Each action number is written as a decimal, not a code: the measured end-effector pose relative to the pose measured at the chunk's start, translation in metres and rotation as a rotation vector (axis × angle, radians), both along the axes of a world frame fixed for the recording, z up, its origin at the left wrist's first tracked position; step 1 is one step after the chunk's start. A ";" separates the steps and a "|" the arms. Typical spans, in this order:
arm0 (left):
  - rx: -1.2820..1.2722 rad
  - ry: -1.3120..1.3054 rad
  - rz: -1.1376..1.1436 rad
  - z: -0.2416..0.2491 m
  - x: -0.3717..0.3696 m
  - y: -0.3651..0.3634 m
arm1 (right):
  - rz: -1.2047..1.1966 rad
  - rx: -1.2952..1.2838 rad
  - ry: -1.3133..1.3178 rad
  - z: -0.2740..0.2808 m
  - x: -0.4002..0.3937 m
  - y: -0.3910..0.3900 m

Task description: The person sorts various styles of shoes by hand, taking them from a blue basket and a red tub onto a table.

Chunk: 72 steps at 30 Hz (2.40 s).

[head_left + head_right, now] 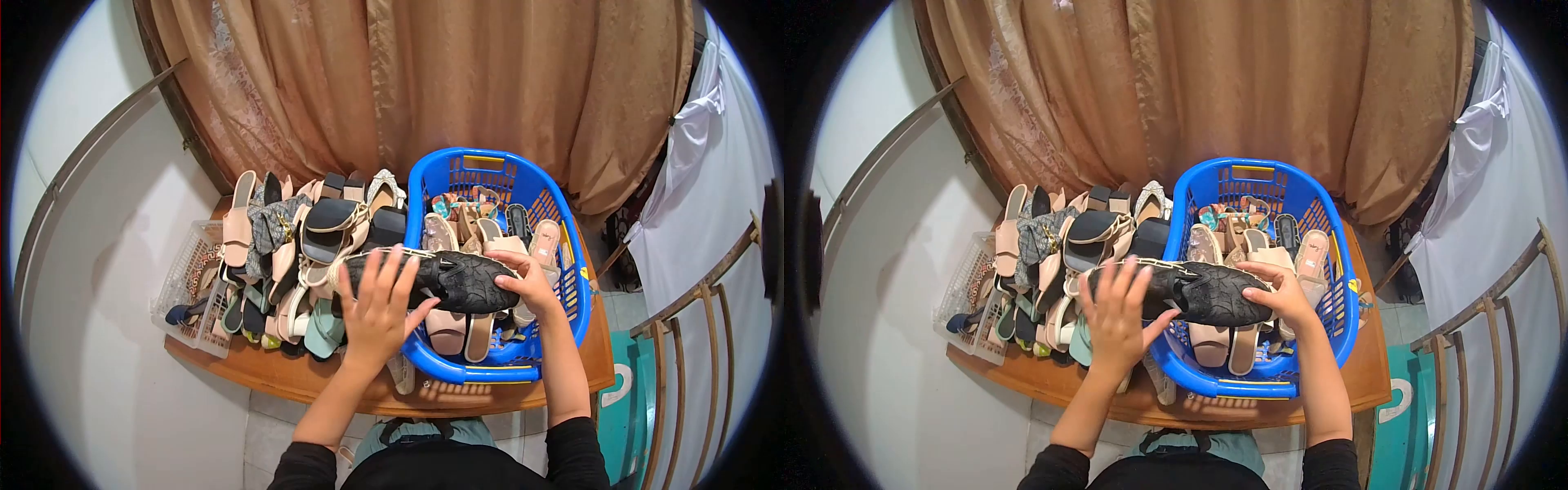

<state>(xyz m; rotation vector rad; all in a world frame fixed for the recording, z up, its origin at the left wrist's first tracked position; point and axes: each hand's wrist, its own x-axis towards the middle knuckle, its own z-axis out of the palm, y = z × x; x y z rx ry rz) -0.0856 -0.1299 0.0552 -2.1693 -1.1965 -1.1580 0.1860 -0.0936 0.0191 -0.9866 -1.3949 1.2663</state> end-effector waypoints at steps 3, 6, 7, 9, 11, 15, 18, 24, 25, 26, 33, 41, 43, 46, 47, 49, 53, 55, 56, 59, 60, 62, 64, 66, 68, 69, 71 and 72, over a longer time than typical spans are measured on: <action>-0.069 0.015 -0.035 -0.015 0.002 0.012 | 0.016 -0.014 -0.025 0.004 -0.003 -0.004; 0.324 -0.034 -0.149 -0.034 -0.002 0.021 | 0.008 -0.045 0.017 0.002 -0.002 -0.005; 0.321 -0.033 -0.148 -0.033 -0.002 0.018 | 0.007 -0.019 0.021 0.001 -0.001 -0.003; 0.208 0.011 -0.093 -0.029 -0.004 0.013 | 0.008 0.002 0.029 -0.001 0.001 -0.002; 0.218 -0.004 -0.094 -0.027 -0.008 0.013 | 0.019 -0.008 -0.011 -0.002 0.000 -0.002; 0.208 -0.002 -0.346 -0.022 -0.022 0.017 | 0.008 -0.039 0.095 -0.005 0.002 0.001; 0.137 0.041 -0.456 -0.015 -0.026 0.015 | 0.011 -0.041 0.090 -0.003 0.002 -0.001; 0.093 0.119 -0.325 -0.014 -0.018 0.009 | 0.019 -0.018 0.091 -0.002 0.001 -0.003; 0.092 0.117 -0.324 -0.015 -0.019 0.009 | 0.020 -0.019 0.089 -0.001 0.000 -0.003; 0.091 0.146 -0.300 -0.017 -0.020 0.010 | 0.025 -0.032 0.096 0.001 -0.001 -0.004; -0.075 0.197 -0.234 -0.016 -0.025 0.008 | 0.033 -0.049 0.100 0.000 -0.008 -0.006; 0.240 0.365 0.172 -0.041 -0.017 0.015 | 0.066 -0.062 0.045 -0.006 -0.005 -0.003; 0.260 0.355 0.191 -0.038 -0.018 0.013 | 0.127 -0.170 0.190 -0.002 -0.006 -0.005; 0.236 0.314 0.230 -0.032 -0.027 0.001 | 0.214 -0.195 0.349 0.011 -0.013 -0.014; 0.230 0.283 0.230 -0.027 -0.030 -0.008 | 0.257 -0.131 0.376 0.009 -0.015 -0.015; 0.226 0.221 0.248 -0.017 -0.038 -0.027 | 0.279 -0.079 0.457 0.022 -0.029 -0.026; 0.107 0.093 0.289 -0.016 -0.058 -0.093 | 0.365 -0.038 0.481 0.030 -0.057 -0.066; 0.124 0.101 0.370 -0.019 -0.065 -0.123 | 0.429 0.124 0.306 0.022 -0.070 -0.083; 0.123 0.119 0.415 -0.021 -0.068 -0.138 | 0.421 0.079 0.317 0.027 -0.081 -0.095; 0.108 0.145 0.537 -0.024 -0.073 -0.184 | 0.239 0.369 0.247 0.013 -0.112 -0.119; 0.097 0.143 0.575 -0.025 -0.073 -0.199 | 0.179 0.441 0.267 0.012 -0.122 -0.131; 0.050 0.133 0.674 -0.032 -0.071 -0.231 | 0.006 0.787 -0.067 -0.006 -0.119 -0.147; -0.009 0.107 0.772 -0.041 -0.066 -0.262 | -0.064 1.054 -0.334 -0.010 -0.118 -0.169; -0.028 0.098 0.846 -0.052 -0.060 -0.294 | 0.095 1.123 -0.466 0.000 -0.127 -0.197; -0.064 0.125 0.941 -0.057 -0.054 -0.329 | 0.261 1.131 -0.632 -0.002 -0.141 -0.219; -0.072 0.131 0.997 -0.056 -0.052 -0.345 | 0.310 1.143 -0.596 -0.005 -0.148 -0.224; -0.127 0.159 1.100 -0.056 -0.050 -0.383 | 0.359 1.246 -0.637 -0.014 -0.167 -0.236; -0.143 0.150 1.143 -0.054 -0.051 -0.401 | 0.366 1.267 -0.581 -0.012 -0.182 -0.247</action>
